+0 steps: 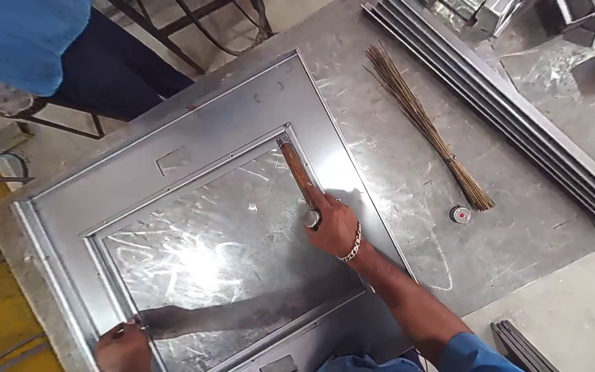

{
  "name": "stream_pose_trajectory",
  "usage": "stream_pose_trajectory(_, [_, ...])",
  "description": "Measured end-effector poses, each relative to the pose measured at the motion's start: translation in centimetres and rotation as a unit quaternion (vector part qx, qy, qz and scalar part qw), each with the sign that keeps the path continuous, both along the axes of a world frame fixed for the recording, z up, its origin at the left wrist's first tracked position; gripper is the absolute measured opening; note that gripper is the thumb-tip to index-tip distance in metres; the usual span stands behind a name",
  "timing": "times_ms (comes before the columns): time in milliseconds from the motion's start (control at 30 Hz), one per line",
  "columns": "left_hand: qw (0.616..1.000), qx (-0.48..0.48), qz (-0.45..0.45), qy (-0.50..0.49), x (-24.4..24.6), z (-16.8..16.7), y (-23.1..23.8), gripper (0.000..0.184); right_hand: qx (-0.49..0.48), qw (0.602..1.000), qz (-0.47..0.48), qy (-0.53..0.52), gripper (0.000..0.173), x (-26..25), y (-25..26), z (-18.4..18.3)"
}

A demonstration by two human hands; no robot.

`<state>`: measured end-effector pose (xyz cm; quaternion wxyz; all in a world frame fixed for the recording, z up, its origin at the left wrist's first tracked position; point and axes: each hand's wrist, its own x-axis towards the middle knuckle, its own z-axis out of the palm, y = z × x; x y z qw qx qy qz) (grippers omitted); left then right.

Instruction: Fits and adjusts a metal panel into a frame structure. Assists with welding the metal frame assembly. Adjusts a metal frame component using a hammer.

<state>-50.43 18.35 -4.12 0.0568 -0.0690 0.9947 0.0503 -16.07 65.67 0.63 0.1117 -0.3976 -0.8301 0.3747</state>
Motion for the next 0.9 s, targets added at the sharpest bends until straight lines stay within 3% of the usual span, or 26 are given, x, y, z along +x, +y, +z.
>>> stream_pose_trajectory(900, [1.0, 0.011, 0.004, 0.007, 0.04, 0.23, 0.15, 0.042, -0.027, 0.999, -0.014, 0.016, 0.077, 0.42, -0.23, 0.22])
